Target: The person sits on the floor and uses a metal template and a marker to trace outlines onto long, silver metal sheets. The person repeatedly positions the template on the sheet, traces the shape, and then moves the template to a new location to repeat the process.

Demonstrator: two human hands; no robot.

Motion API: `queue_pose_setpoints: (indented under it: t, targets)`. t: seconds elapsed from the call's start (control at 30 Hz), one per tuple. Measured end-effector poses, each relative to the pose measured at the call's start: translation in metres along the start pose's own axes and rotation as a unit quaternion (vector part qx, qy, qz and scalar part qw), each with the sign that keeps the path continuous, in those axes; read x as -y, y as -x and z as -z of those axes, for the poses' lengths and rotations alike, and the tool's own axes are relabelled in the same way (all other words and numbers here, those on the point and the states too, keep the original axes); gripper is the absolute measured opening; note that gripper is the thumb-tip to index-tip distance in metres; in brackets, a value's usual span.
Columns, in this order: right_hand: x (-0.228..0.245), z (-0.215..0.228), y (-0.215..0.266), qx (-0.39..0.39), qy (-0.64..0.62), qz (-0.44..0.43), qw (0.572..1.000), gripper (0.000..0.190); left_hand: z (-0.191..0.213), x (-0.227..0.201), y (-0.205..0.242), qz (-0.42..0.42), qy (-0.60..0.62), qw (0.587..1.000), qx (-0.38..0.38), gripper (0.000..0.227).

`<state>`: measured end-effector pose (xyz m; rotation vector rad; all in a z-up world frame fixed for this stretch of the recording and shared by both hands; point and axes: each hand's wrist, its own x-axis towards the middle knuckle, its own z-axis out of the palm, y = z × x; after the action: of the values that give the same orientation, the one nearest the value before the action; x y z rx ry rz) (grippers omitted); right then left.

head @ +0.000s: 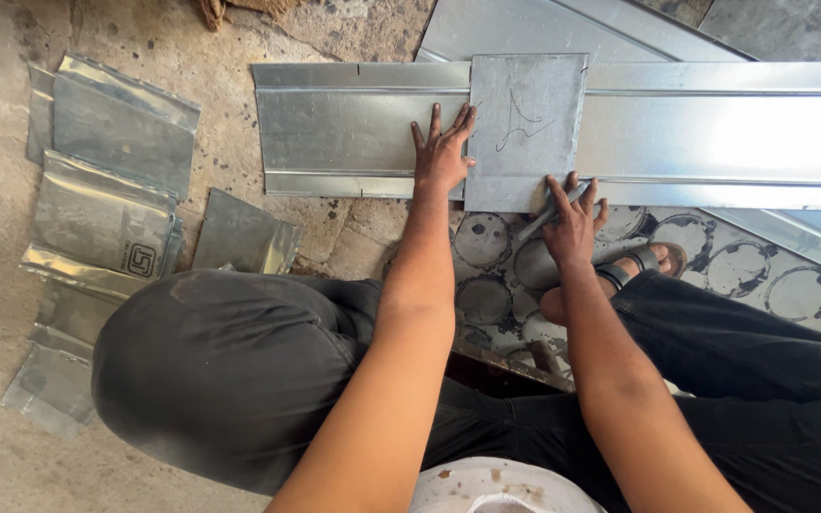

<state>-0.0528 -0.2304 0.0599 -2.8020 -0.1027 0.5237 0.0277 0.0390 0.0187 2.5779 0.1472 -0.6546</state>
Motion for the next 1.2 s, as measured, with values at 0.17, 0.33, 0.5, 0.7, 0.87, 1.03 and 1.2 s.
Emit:
queue_pose_setpoints:
  t: [0.17,0.33,0.5,0.7,0.87,1.03,1.2]
  targets:
    - [0.0000,-0.0017,-0.0006,0.003,0.001,-0.003,1.000,0.103,0.0001,-0.0005,-0.0006,0.006,-0.002,1.000,0.008,0.100]
    - [0.0013,-0.0003,-0.0021,0.009,-0.003,-0.008,1.000,0.103,0.0010,-0.0008,-0.0002,0.009,-0.001,1.000,0.012,0.100]
    - [0.0019,-0.0001,-0.0024,0.021,-0.002,-0.017,1.000,0.103,-0.0018,-0.0003,-0.0021,0.013,-0.001,1.000,0.015,0.099]
    - [0.0024,-0.0006,-0.0023,0.002,-0.012,-0.003,1.000,0.101,0.0016,-0.0025,-0.0024,0.015,0.000,1.000,0.018,0.099]
    - [-0.0009,-0.0034,0.0001,-0.003,-0.011,0.003,1.000,0.101,0.0038,-0.0033,0.0006,0.012,0.007,1.000,0.008,0.099]
    - [-0.0008,-0.0033,-0.0007,-0.004,-0.009,0.002,1.000,0.102,0.0062,-0.0033,0.0010,0.009,0.012,1.000,0.015,0.099]
    - [-0.0001,-0.0027,-0.0007,0.018,-0.008,-0.014,1.000,0.100,0.0041,-0.0020,-0.0004,0.008,0.011,1.000,0.012,0.098]
